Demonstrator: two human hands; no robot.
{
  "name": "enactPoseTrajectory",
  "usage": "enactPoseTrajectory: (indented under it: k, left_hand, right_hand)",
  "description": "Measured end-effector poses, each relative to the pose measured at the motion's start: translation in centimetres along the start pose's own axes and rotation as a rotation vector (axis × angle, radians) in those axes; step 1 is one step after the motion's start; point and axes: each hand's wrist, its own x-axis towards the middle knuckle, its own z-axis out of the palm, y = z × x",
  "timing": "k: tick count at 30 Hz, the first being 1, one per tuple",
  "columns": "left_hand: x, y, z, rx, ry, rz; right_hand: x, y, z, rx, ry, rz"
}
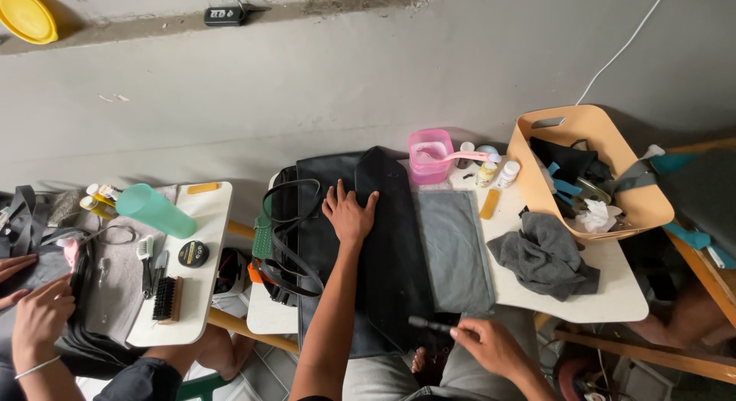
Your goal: Cleaning a black leather bag by applying a liquid with a brush and wiping it with a cloth.
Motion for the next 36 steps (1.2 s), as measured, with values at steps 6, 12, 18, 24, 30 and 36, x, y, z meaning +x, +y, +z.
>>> enactPoseTrajectory:
  k: [6, 12, 18, 24, 30, 36]
  left_hand:
    - [0.0, -0.1, 0.4, 0.001, 0.009, 0.000]
    - [0.1, 0.0, 0.2, -0.004, 0.000, -0.009]
    - [0.0, 0.1, -0.1, -0.018, 0.004, -0.006]
    - [0.1, 0.1, -0.1, -0.014, -0.008, -0.007]
    - [0.0, 0.2, -0.3, -0.014, -0.004, -0.004]
    - [0.0, -0.3, 0.7, -0.006, 0.020, 0.003]
  right_hand:
    - [-0.8, -0.3, 0.1, 0.126, -0.018, -0.009]
    - [-0.8, 0.0, 0.6, 0.058, 0.086, -0.012]
    - [-0.4, 1.2, 0.7, 0.078, 0.070, -0.037]
    - [-0.6, 0.3, -0.2, 0.074, -0.035, -0.036]
    - [-0.5, 0.8, 0.3, 0.056, 0.009, -0.062]
    - [-1.2, -0.6, 0.3, 0.086, -0.003, -0.053]
